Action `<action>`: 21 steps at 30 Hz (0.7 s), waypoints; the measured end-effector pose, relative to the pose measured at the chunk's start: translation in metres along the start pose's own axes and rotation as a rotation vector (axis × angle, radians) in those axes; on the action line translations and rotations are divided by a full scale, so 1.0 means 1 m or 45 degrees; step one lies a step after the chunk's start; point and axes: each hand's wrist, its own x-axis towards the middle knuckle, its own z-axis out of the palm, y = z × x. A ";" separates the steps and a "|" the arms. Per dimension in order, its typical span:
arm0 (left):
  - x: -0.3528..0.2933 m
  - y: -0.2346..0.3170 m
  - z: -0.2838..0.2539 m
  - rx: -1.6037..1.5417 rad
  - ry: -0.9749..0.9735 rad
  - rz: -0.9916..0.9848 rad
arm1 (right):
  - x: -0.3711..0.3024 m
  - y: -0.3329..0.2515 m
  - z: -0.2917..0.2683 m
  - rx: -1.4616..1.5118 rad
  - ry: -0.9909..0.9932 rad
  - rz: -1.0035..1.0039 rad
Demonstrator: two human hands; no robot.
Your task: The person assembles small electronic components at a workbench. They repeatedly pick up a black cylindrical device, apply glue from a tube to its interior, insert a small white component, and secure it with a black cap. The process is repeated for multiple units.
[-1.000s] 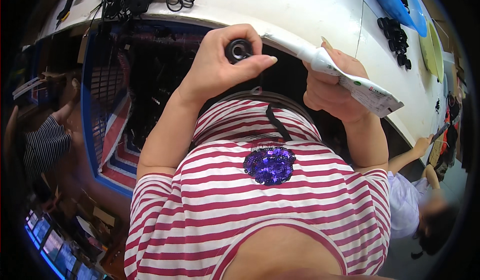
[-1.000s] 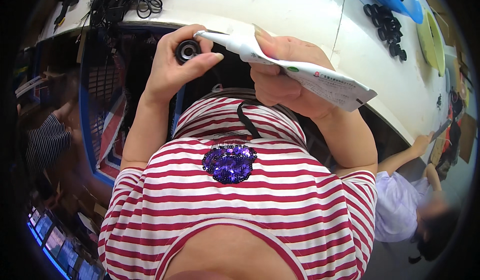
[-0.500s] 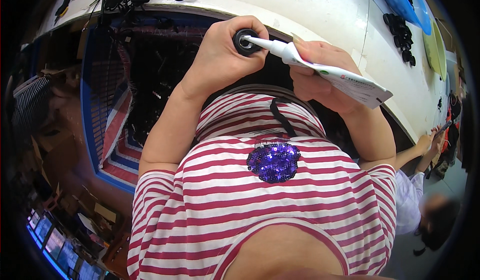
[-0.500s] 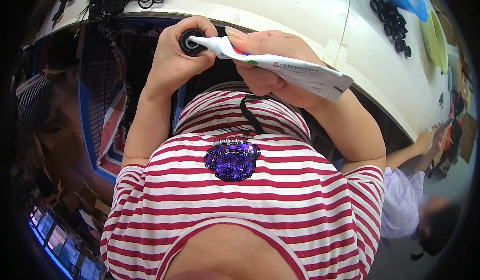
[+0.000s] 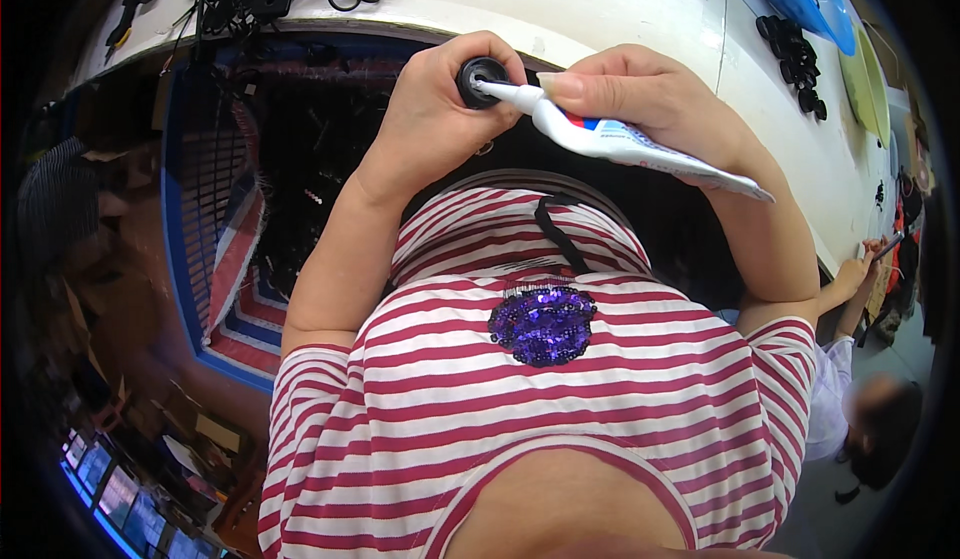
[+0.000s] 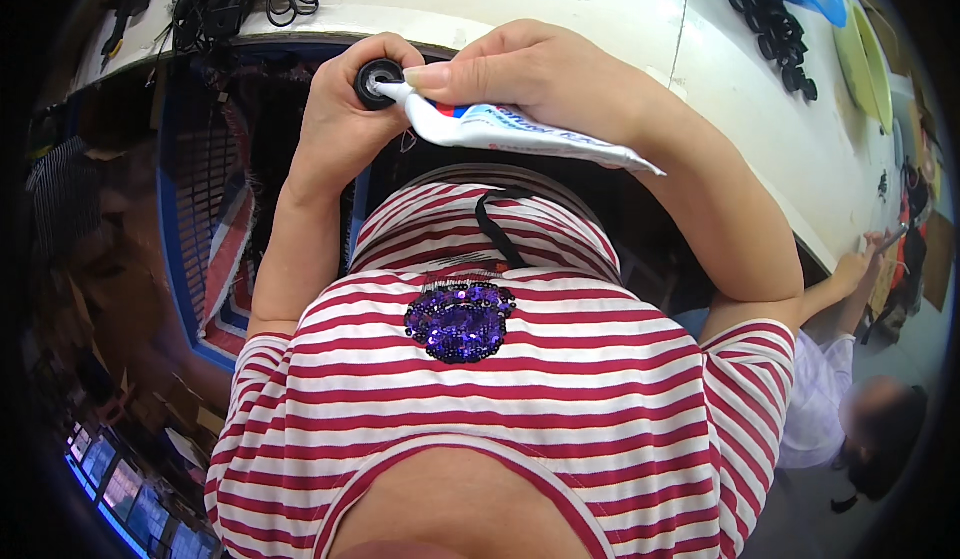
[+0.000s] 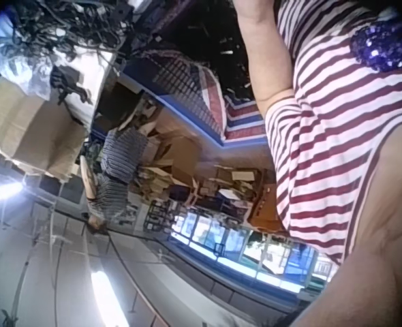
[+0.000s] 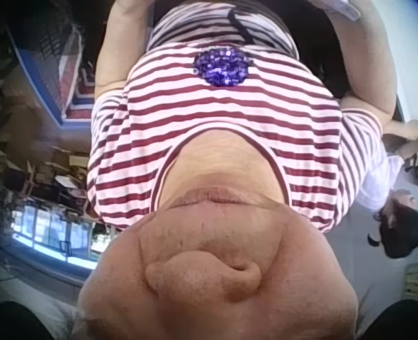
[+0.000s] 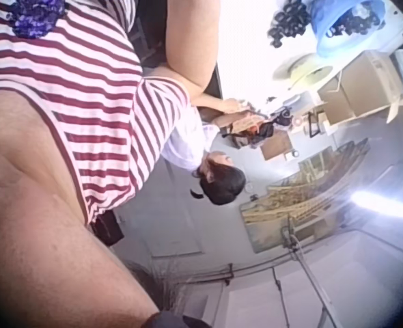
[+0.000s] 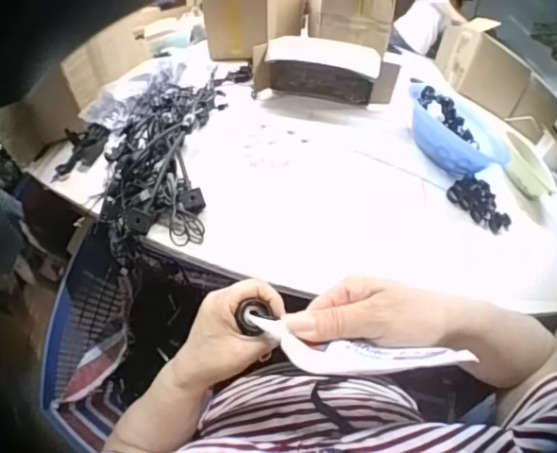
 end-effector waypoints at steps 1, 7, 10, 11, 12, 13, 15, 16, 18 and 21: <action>0.001 0.000 0.000 -0.002 0.001 0.015 | 0.000 0.000 0.001 -0.033 0.034 -0.022; 0.005 -0.003 0.001 0.021 0.001 0.053 | -0.002 0.000 0.006 0.076 0.131 -0.027; 0.006 -0.001 0.002 0.010 0.000 0.014 | -0.001 0.005 -0.003 0.466 -0.078 0.092; 0.007 0.001 0.001 0.044 0.004 0.015 | -0.002 0.006 -0.005 0.463 -0.070 0.095; 0.008 0.002 0.000 0.079 0.007 0.016 | -0.003 0.005 -0.006 0.459 -0.062 0.099; 0.008 0.002 0.001 0.027 0.004 0.014 | -0.004 0.005 -0.007 0.456 -0.053 0.101; 0.011 0.002 0.005 -0.077 -0.009 0.020 | -0.004 0.007 -0.008 0.467 -0.103 0.056; 0.011 0.005 0.005 -0.016 -0.007 0.027 | -0.005 0.010 -0.007 0.472 -0.125 0.031; 0.020 0.015 0.009 0.068 0.100 0.002 | -0.011 0.013 -0.016 0.450 -0.179 -0.091; 0.022 0.021 0.007 0.010 0.133 -0.172 | -0.022 0.009 -0.032 0.356 -0.100 -0.404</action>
